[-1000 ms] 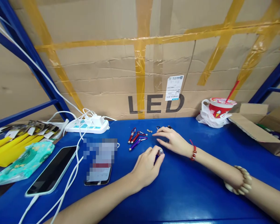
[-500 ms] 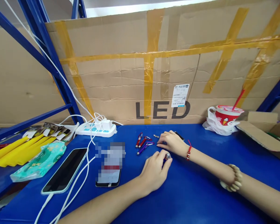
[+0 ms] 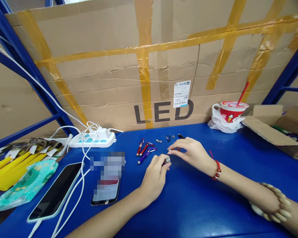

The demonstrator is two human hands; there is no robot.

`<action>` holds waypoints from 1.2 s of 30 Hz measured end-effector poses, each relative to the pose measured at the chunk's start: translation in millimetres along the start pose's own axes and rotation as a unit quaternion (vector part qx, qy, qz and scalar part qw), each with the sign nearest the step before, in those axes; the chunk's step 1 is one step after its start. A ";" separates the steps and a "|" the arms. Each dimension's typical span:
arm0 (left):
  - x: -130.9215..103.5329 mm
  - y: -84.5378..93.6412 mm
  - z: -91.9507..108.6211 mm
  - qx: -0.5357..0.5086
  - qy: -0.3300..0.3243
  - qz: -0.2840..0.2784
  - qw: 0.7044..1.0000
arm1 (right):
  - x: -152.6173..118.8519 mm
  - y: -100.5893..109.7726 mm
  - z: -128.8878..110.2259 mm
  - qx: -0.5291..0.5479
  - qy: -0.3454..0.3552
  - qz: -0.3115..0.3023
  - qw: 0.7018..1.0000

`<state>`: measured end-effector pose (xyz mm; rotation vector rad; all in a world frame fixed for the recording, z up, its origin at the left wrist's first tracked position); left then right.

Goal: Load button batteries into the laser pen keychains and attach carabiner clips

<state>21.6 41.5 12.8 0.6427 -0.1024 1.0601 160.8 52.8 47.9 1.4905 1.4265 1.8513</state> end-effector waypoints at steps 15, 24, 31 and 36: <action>0.9 -3.5 -7.1 -0.043 0.042 0.000 0.998 | -10.7 10.3 -15.6 0.148 0.079 0.039 0.985; 0.6 -2.8 -5.6 -0.031 0.070 0.001 0.997 | -6.3 6.2 17.2 -0.032 -0.074 -0.078 0.994; 0.2 -2.3 -4.3 -0.023 0.070 -0.006 0.997 | -12.0 -17.9 28.1 -0.050 -0.081 -0.154 0.983; 0.9 -1.6 -4.9 -0.046 0.065 -0.006 0.997 | -6.6 -6.1 13.0 0.156 -0.085 -0.123 0.976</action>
Point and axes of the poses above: each hand's wrist, its own x-axis towards the middle knuckle, its own y-axis out of the back of the hand, z = x × y, the point moved 4 cm from there along x, towards the middle knuckle, and after that the axes turned 12 degrees about -x, right-handed, at the moved point
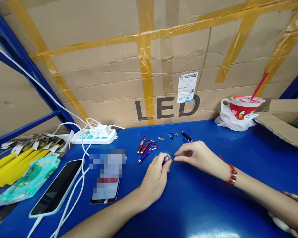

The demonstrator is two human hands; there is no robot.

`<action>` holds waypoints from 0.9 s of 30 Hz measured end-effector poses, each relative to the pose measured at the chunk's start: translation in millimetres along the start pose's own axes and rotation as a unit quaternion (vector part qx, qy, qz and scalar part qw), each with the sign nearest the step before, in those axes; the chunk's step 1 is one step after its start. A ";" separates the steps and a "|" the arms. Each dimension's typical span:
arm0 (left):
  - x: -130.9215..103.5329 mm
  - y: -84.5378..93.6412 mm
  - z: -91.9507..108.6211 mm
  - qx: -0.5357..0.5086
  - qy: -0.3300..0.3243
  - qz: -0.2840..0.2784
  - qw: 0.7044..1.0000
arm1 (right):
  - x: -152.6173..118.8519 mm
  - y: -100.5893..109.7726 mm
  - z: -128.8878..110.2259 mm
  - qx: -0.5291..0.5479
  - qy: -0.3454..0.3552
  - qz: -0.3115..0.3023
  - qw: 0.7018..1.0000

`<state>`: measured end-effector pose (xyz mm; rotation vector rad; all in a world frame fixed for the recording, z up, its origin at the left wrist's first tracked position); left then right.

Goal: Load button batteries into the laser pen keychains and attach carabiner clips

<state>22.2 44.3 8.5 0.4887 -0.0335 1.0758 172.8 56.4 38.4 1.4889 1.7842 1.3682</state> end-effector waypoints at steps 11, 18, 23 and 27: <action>0.1 -0.8 2.9 0.020 -0.053 -0.009 0.998 | -3.3 0.2 -10.2 0.214 -0.035 0.037 0.976; -1.9 -2.1 4.5 0.000 -0.069 -0.023 0.997 | -0.9 -2.7 -2.7 0.283 -0.054 -0.070 0.955; -3.2 -3.2 6.3 -0.013 -0.082 -0.037 0.996 | -2.0 -2.4 -0.5 0.285 -0.061 -0.098 0.952; -3.9 -3.3 4.4 0.007 -0.088 -0.042 0.995 | -3.4 -4.4 -0.2 0.268 -0.071 -0.102 0.955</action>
Point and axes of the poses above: each hand's wrist, its own x-axis towards the middle knuckle, its own y-axis out of the back of the hand, z = x × y, the point moved 4 cm from there along x, towards the middle knuckle, and after that the axes turned 12 degrees about -x, right-handed, at the moved point
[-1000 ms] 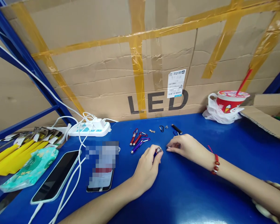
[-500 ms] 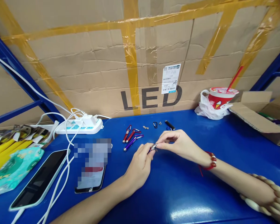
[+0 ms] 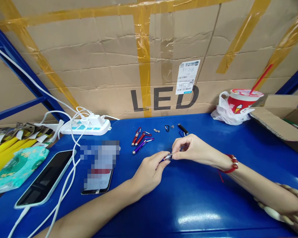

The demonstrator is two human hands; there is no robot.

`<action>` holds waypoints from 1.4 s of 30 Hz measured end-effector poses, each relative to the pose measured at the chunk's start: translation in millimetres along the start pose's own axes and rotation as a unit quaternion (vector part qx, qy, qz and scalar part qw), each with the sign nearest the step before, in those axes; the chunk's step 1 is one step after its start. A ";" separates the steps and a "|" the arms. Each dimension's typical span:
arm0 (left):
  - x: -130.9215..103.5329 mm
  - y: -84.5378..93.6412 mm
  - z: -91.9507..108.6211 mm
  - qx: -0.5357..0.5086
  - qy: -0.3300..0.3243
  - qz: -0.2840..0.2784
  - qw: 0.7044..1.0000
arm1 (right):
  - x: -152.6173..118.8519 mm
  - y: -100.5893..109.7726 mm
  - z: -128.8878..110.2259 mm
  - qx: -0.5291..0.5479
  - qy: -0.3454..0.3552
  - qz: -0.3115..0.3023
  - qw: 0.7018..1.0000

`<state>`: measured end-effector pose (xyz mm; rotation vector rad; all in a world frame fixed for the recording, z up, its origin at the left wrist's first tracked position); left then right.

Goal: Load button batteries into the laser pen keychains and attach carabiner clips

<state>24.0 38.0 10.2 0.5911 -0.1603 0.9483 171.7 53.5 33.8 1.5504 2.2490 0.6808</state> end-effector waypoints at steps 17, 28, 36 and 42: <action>3.2 3.0 0.0 -0.013 0.016 0.028 0.999 | 0.7 -4.4 -1.3 -0.056 0.019 0.107 0.993; 3.4 2.6 -0.6 -0.016 0.035 0.010 0.999 | -4.8 10.7 -18.1 -0.174 0.230 0.132 0.948; 2.5 -3.7 0.1 0.002 0.049 -0.051 0.997 | -9.5 9.5 -13.5 -0.254 0.263 0.078 0.928; 0.3 -4.0 -4.6 0.045 0.074 -0.068 0.994 | -7.6 7.5 -12.3 -0.249 0.238 0.059 0.937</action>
Point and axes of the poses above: each hand's wrist, its own x-axis towards the middle knuckle, its own y-axis out of the back of the hand, z = x × y, the point moved 4 cm from there along x, towards the middle knuckle, and after that the axes turned 12 degrees about -x, right-handed, at the moved point
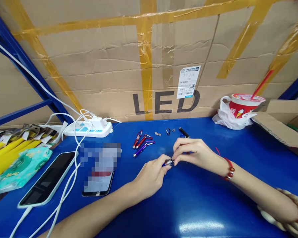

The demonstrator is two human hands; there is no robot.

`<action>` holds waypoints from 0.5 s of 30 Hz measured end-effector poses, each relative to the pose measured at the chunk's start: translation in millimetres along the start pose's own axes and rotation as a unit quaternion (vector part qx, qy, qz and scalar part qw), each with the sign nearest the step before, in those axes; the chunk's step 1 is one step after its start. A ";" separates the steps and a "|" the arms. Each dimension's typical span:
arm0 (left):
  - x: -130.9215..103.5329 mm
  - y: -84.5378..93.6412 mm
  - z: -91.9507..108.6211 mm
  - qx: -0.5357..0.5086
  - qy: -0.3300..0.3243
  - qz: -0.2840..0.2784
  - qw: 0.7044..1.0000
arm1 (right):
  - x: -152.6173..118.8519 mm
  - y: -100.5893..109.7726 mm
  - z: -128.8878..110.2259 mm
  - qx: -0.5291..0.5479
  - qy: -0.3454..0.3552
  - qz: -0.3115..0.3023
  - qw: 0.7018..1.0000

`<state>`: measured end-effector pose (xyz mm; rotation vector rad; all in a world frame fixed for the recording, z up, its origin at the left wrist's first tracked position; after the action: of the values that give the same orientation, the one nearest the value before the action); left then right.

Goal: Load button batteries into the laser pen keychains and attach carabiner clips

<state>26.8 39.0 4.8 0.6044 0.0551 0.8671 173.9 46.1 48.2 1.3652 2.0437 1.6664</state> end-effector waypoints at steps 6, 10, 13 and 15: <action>-1.8 -0.7 -2.6 0.008 0.008 0.001 1.000 | 1.2 -15.8 12.9 0.121 -0.141 -0.073 0.980; -2.5 -1.3 -2.9 0.022 -0.023 0.021 0.999 | -4.7 -29.0 17.0 0.223 -0.260 -0.136 0.930; -1.6 -0.4 -2.4 0.024 -0.030 0.027 0.999 | -6.0 -30.5 15.6 0.263 -0.294 -0.124 0.910; -0.4 0.8 -1.2 0.029 -0.033 0.029 0.999 | -5.6 -29.3 14.5 0.280 -0.304 -0.120 0.903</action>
<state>25.7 39.7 4.1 0.6908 0.0031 0.9042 170.6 53.4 16.0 1.4490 2.2180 0.4504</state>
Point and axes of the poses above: each hand's wrist, its own x-axis towards the middle knuckle, its own y-axis out of the back of the hand, z = x × y, the point moved 4 cm from there along x, towards the middle knuckle, and after that the axes turned 12 degrees about -x, right-handed, at the moved point
